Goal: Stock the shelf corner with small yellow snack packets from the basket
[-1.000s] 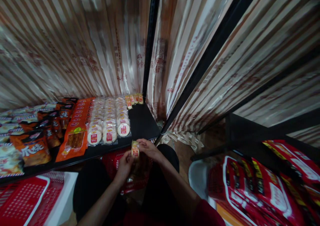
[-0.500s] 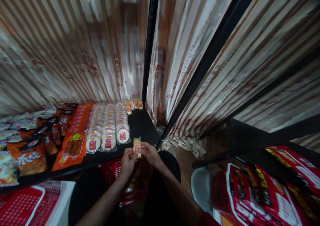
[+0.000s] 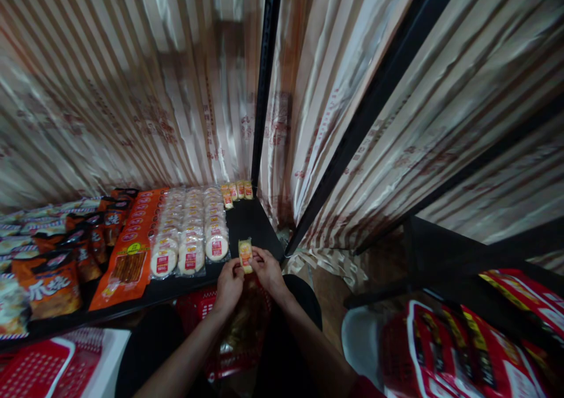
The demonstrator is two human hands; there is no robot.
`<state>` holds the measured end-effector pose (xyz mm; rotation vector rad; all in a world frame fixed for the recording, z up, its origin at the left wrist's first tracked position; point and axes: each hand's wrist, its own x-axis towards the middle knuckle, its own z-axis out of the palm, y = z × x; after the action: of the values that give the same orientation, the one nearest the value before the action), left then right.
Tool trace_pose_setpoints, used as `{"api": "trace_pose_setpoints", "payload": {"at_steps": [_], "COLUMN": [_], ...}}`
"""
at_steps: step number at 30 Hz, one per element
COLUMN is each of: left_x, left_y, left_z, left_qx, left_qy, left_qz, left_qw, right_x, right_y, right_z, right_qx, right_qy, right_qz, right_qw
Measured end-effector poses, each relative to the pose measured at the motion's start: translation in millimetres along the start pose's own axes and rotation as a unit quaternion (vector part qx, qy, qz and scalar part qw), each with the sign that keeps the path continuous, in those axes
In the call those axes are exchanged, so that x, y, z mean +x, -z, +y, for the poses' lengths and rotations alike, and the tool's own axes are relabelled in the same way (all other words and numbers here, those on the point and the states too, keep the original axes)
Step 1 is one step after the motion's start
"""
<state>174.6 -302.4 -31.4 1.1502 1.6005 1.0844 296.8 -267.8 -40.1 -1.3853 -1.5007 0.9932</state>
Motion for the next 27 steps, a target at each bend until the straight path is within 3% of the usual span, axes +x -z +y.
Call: {"api": "trace_pose_setpoints", "payload": {"at_steps": [5, 11, 22, 27], "left_x": [5.6, 13.9, 44.9, 52.8], "left_y": [-0.6, -2.8, -21.4, -23.2], "left_z": [17.1, 36.3, 30.9, 31.2], "left_qx": [0.138, 0.215, 0.178, 0.193], "left_qy": [-0.036, -0.007, 0.025, 0.024], "left_qz": [0.033, 0.018, 0.011, 0.014], "left_qw": [0.989, 0.976, 0.984, 0.981], "right_x": [8.4, 19.7, 35.2, 40.5], "right_y": [0.2, -3.6, -12.7, -13.8], "right_z": [-1.7, 1.7, 7.1, 8.5], "right_qx": [-0.030, -0.041, 0.011, -0.012], "right_qy": [-0.001, 0.005, -0.001, -0.001], "right_qz": [0.030, 0.057, 0.088, 0.091], "right_qw": [0.999, 0.998, 0.996, 0.996]}}
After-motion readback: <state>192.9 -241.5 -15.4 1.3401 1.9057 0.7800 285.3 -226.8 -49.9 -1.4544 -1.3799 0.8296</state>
